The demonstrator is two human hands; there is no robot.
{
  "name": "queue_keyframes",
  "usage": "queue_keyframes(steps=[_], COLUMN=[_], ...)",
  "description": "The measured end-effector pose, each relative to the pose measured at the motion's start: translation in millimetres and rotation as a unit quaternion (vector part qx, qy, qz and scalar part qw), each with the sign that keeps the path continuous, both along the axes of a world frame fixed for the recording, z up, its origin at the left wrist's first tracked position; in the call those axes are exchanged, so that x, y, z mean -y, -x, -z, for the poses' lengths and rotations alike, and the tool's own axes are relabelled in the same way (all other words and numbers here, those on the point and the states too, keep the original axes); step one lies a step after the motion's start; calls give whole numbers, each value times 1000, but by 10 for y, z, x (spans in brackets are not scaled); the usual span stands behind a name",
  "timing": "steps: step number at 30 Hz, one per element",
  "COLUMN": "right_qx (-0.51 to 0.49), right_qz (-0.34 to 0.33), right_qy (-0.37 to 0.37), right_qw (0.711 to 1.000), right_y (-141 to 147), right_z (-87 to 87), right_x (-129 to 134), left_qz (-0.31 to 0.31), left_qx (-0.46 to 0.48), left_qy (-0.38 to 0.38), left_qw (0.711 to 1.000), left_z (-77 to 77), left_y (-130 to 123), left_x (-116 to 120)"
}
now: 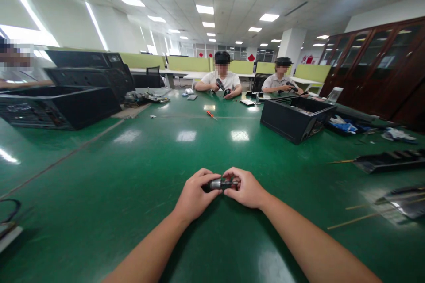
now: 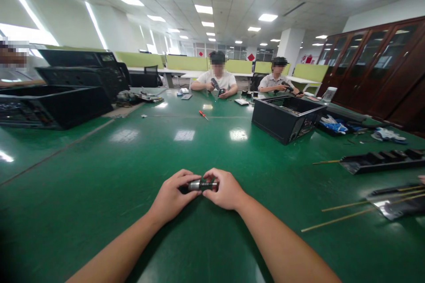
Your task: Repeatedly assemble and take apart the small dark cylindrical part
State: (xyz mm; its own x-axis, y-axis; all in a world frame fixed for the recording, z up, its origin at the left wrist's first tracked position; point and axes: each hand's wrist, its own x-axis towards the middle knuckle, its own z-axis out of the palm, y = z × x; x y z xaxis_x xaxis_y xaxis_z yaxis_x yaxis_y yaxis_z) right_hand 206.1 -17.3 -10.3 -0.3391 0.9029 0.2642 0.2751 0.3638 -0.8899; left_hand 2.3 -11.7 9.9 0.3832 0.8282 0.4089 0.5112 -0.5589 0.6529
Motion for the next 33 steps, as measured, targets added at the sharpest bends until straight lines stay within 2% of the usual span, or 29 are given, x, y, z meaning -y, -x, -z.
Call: queue_keyframes(steps=[5,15,21,33], right_qx=[28,41,51,36], right_qz=[13,17,40,44], right_qy=[-22,-46,-71,-46], right_qw=[999,998,995,997], right_y=[8,-7,-8,-17], right_z=[28,-64,-44,-61], right_x=[0,31,7,10], left_qz=[-21,-25,-25,-35], left_qx=[12,20,15,19], left_qy=[4,9,9,-13], left_qw=[1000,999,1000,999], left_z=[-17,51,56,60], left_y=[-3,6,2,-8], left_x=[15,4,10,24])
